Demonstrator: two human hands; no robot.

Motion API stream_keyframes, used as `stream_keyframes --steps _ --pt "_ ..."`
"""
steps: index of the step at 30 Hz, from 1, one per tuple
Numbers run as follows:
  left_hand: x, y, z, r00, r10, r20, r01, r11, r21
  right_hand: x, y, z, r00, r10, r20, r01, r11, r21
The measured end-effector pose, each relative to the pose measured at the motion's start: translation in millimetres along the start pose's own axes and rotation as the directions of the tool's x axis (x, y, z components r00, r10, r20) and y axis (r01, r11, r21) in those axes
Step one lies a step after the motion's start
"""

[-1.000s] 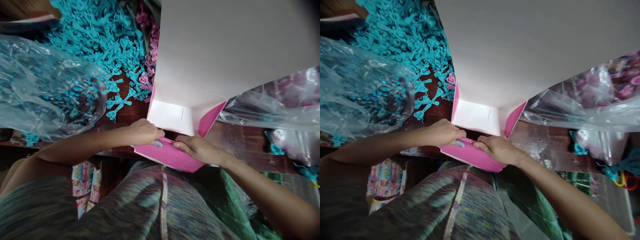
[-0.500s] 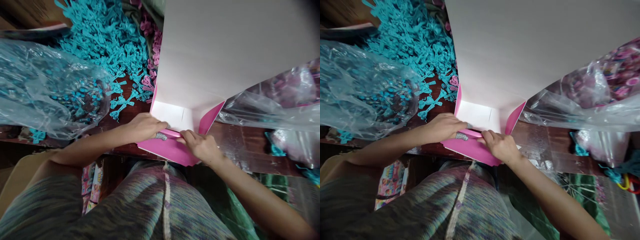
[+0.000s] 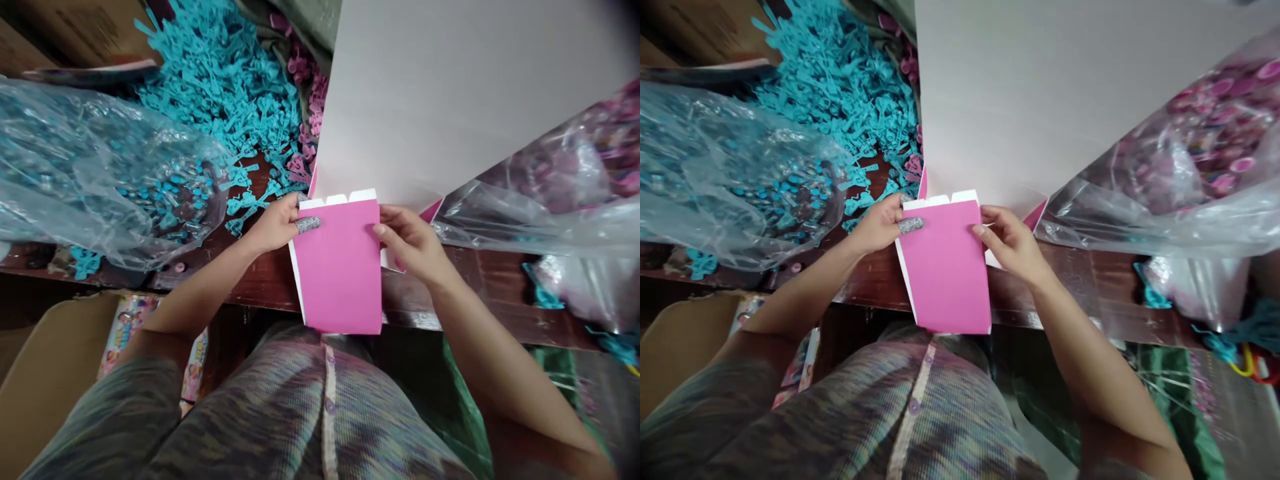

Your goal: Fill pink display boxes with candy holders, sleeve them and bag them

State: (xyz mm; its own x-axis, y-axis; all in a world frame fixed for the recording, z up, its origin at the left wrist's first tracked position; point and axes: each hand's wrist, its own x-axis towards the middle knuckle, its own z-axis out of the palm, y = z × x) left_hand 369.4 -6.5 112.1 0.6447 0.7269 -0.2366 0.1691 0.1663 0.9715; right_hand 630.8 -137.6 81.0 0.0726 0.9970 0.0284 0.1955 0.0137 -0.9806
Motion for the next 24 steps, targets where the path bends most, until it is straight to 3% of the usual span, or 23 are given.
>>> stream_keyframes --steps 5,9,13,16,21,24 --pt "31.3 20.3 -5.2 0.973 0.022 0.23 -0.024 1.0 0.004 18.4 1.4 -20.1 0.992 0.046 0.115 -0.051 0.998 0.038" --pt "34.6 10.9 -7.3 0.948 -0.053 0.313 0.03 0.997 0.076 4.6 11.5 -26.3 0.987 0.123 0.1 -0.132 0.987 0.088" --pt "28.2 -7.0 9.3 0.98 -0.038 0.195 0.026 0.998 0.062 -6.8 18.4 -29.9 0.994 0.109 -0.013 -0.108 0.992 0.068" --pt "31.0 -16.9 24.7 0.992 0.072 0.107 -0.085 0.989 0.117 -10.0 17.2 -35.8 0.998 0.023 -0.062 -0.027 0.998 -0.059" --pt "37.0 -21.2 36.8 0.988 0.152 0.009 -0.149 0.959 0.241 -12.1 3.9 -46.0 0.987 -0.157 0.021 0.156 0.94 -0.302" --pt "13.8 -11.7 50.9 0.97 0.218 -0.111 -0.142 0.871 0.47 -6.0 -4.0 -47.9 0.997 -0.079 0.001 0.076 0.959 -0.272"
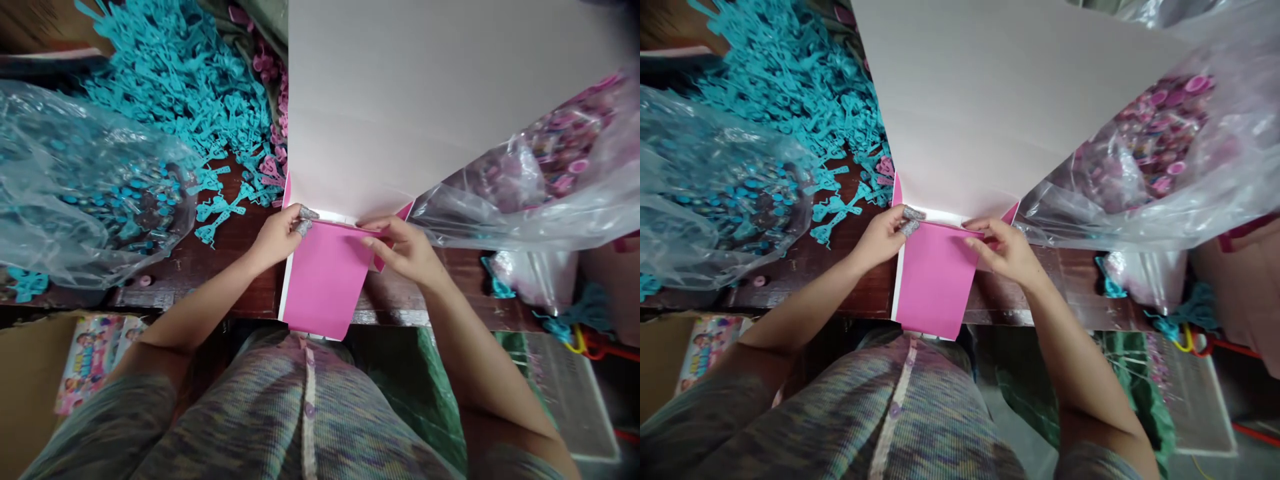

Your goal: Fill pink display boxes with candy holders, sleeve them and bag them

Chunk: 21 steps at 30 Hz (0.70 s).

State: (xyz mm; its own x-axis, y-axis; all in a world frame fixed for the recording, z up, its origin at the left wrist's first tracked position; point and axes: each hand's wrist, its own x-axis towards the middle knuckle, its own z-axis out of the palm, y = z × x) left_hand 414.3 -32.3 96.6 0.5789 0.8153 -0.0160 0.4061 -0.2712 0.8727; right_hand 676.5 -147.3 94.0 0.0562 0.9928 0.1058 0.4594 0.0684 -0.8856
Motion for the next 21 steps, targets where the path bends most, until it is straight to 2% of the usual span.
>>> stream_keyframes --steps 2,3,4,6,7,8,10,13,16,18,21 --pt "-27.8 20.7 8.5 0.985 0.043 -0.166 -0.006 0.975 0.221 9.2 -3.3 -1.9 0.994 0.101 -0.042 -0.102 0.995 -0.004" --pt "-42.6 31.4 15.8 0.975 0.075 -0.208 -0.013 0.959 0.285 14.8 -4.8 -3.2 0.988 0.141 -0.061 -0.143 0.99 -0.019" --pt "-56.0 41.0 25.0 0.98 0.101 -0.172 -0.048 0.956 0.288 20.6 -6.1 -4.6 0.983 0.172 -0.067 -0.174 0.984 -0.036" --pt "-73.2 53.9 45.8 0.997 0.078 0.005 -0.078 0.994 0.071 31.2 -8.8 -8.2 0.976 0.216 -0.007 -0.216 0.976 -0.041" --pt "-75.7 56.9 55.4 0.996 0.028 0.086 -0.019 0.995 -0.097 35.3 -10.4 -10.4 0.973 0.224 0.06 -0.222 0.974 -0.031" --pt "-74.6 58.4 63.1 0.989 -0.048 0.142 0.084 0.962 -0.26 38.5 -12.4 -12.8 0.966 0.217 0.141 -0.217 0.976 -0.012" --pt "-65.4 60.0 71.2 0.951 -0.24 0.193 0.305 0.821 -0.482 41.7 -18.4 -18.4 0.942 0.147 0.302 -0.166 0.986 0.036" --pt "-51.0 67.3 70.3 0.865 -0.446 0.231 0.486 0.629 -0.606 41.5 -32.9 -28.1 0.891 0.027 0.454 -0.043 0.999 0.026" --pt "-47.4 79.9 67.3 0.799 -0.544 0.256 0.552 0.496 -0.67 39.6 -49.3 -35.5 0.849 -0.014 0.528 0.012 1.0 0.007" --pt "-48.2 86.6 67.4 0.773 -0.582 0.253 0.563 0.445 -0.696 38.1 -56.5 -37.5 0.842 0.002 0.54 -0.01 1.0 0.012" --pt "-48.1 90.7 67.3 0.757 -0.617 0.215 0.545 0.416 -0.728 35.9 -59.7 -36.5 0.852 0.078 0.518 -0.09 0.996 -0.002"
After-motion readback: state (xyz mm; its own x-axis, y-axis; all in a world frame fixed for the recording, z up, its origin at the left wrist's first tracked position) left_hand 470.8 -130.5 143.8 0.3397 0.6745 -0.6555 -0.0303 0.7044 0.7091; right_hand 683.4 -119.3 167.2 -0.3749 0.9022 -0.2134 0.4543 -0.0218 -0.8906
